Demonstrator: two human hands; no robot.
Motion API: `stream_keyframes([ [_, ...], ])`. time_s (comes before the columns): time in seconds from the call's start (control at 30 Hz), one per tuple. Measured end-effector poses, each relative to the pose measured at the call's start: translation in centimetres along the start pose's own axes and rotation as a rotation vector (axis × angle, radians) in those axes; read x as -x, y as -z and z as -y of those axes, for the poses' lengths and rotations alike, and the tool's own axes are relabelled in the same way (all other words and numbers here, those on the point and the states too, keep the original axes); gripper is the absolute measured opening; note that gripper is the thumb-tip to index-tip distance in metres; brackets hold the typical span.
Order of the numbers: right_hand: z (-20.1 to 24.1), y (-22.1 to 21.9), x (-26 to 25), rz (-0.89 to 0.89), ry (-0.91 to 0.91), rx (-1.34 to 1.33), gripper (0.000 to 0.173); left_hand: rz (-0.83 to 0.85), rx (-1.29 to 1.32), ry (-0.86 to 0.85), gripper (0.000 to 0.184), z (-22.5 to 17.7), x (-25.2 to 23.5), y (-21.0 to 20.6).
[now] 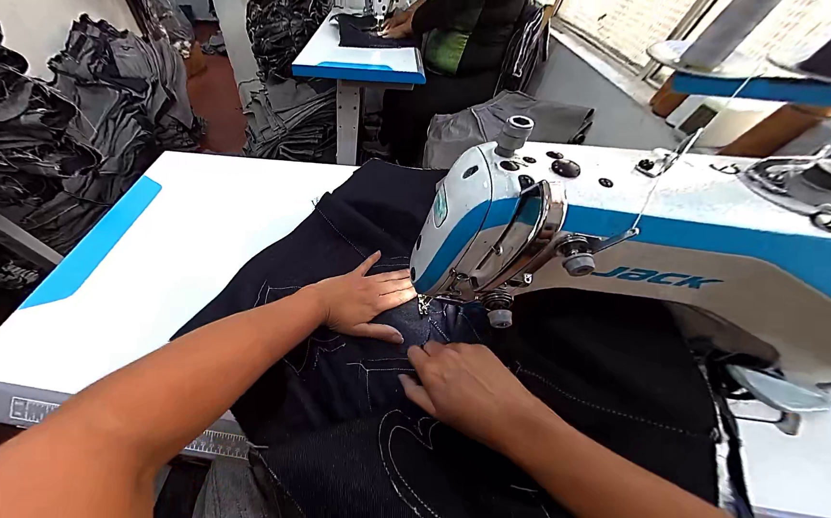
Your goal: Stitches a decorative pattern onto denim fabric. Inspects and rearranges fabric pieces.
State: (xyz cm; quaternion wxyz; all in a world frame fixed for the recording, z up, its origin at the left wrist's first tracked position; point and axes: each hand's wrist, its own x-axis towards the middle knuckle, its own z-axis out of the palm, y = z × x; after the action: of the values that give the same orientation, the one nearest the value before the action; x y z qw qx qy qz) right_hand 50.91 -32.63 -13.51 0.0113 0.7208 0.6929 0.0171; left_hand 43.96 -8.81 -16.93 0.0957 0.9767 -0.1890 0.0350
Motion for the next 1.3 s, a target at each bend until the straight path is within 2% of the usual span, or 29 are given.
stream_keyframes([
  [0.1,-0.9,-2.4,0.7,-0.318,0.011,0.085,0.046,-0.044,-0.003,-0.019,0.078,0.3,0.1,-0.3],
  [0.17,-0.8,-3.5,1.3,-0.401,0.037,0.108,0.052,-0.047,-0.002,-0.018,0.079,0.3,0.1,-0.4],
  [0.4,1.0,-4.6,2.0,-0.382,-0.023,0.084,0.053,-0.008,-0.002,-0.021,0.084,0.5,-0.1,-0.4],
  [0.7,0.9,-4.5,2.2,-0.417,-0.021,0.085,0.05,-0.016,0.011,0.029,0.087,-0.3,0.1,-0.4],
  [1.3,-1.8,-4.0,1.5,-0.371,0.052,0.083,0.047,-0.019,0.025,0.187,0.089,-0.7,-0.1,-0.3],
])
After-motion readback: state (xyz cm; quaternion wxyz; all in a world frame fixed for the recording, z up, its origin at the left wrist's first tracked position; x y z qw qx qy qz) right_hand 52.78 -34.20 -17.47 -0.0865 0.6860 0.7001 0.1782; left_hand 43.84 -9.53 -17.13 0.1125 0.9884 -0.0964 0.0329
